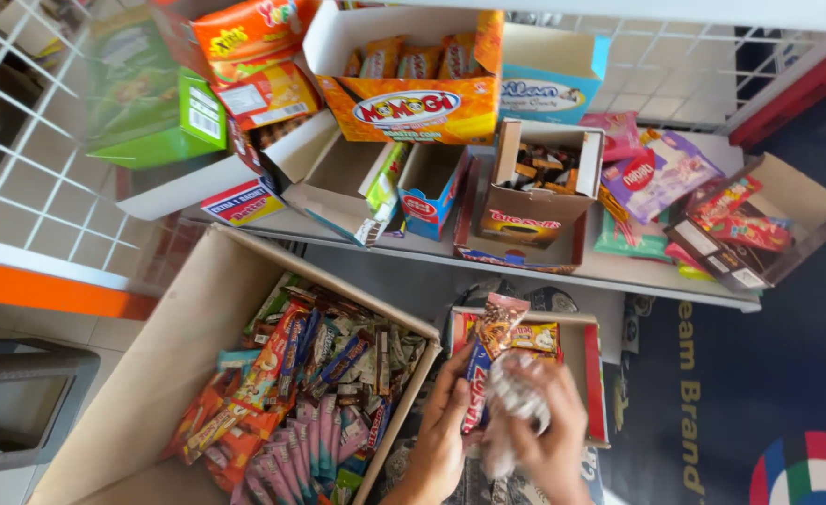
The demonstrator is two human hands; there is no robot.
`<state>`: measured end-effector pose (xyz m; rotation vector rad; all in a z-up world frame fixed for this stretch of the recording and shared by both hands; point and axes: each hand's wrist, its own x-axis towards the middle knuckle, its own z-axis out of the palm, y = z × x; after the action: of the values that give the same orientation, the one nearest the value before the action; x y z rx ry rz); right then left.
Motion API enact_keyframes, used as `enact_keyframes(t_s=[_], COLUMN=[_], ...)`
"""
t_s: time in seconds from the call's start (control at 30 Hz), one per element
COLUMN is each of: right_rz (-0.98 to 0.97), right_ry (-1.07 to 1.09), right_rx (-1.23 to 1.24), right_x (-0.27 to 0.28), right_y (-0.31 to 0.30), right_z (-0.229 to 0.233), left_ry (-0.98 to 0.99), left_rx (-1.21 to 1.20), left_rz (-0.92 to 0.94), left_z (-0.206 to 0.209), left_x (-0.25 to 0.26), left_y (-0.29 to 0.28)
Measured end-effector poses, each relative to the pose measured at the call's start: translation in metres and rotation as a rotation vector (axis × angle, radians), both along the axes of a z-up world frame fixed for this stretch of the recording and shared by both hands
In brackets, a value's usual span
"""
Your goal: The person sits on the floor and organizes snack bars from a large cardboard box into a smaller display box. They pick up individual bars, wipe them with a cloth, and place them neatly into the display box.
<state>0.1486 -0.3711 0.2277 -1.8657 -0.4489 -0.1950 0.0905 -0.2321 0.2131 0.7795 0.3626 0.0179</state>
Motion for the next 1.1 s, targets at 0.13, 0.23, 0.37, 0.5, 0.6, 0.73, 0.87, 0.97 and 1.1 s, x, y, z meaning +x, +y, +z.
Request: enact_keyframes(t_s=[0.13, 0.23, 0.37, 0.5, 0.6, 0.73, 0.87, 0.97, 1.1], right_rz=[-0.183, -0.118, 0.12, 0.144, -0.062, -0.227, 0.01, 0.163, 0.271], right_ry=[0.313, 0.464, 0.376, 0.166, 0.077, 0.071, 0.361, 0.356, 0.453], right_rx=[0.326, 0.437, 0.322, 0.204, 0.209, 0.173, 0.238, 0.193, 0.084], right_x=[0.023, 0.014, -0.02, -0.028, 0.001, 0.03, 0.009, -0.01, -0.01], right_y=[-0.012, -0.017, -0.012, -0.013, -0.015, -0.017, -0.004, 0.002, 0.0], right_z=[0.002, -0.013, -0.024, -0.025, 0.004, 0.026, 0.014, 0.008, 0.013], left_ry=[0.003, -0.115, -0.137, -0.234, -0.211, -0.144, -0.104, -0.104, -0.057], left_rx=[0.14, 0.378, 0.517, 0.557, 0.405, 0.333, 0.247, 0.231, 0.171], left_rz=[-0.13, -0.102, 0.106, 0.092, -0.103, -0.203, 0.089, 0.294, 0.366], left_z=[-0.01, -0.023, -0.002, -0.014, -0.016, -0.008, -0.006, 0.006, 0.001], left_x=[0.0, 0.006, 0.018, 0.017, 0.012, 0.01, 0.018, 0.038, 0.045], left_y=[-0.015, -0.025, -0.015, -0.01, -0.014, -0.019, -0.017, -0.006, -0.001])
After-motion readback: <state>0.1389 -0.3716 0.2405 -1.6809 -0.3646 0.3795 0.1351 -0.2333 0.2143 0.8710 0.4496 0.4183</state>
